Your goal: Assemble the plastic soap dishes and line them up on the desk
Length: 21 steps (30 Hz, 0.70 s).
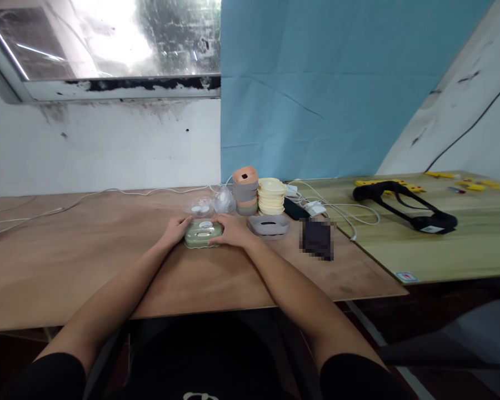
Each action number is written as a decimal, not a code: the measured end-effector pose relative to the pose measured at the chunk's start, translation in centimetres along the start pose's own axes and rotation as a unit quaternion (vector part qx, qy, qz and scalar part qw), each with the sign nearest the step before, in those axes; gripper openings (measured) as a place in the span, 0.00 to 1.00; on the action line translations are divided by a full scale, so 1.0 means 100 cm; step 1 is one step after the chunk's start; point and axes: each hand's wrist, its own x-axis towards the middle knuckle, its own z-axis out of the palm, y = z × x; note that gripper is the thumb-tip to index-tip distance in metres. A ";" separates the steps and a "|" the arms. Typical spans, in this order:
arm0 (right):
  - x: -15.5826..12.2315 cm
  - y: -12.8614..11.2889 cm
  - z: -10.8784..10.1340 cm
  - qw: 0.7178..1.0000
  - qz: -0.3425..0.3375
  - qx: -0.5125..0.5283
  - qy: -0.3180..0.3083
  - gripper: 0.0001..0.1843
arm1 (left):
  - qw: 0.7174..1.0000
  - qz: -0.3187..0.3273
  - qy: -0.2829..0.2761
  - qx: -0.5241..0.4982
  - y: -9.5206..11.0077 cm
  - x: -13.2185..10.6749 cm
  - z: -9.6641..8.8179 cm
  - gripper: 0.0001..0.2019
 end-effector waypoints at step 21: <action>0.001 0.002 0.011 0.999 0.041 -0.016 0.003 0.35 | 0.973 0.213 -0.031 0.079 0.009 -0.002 -0.018 0.17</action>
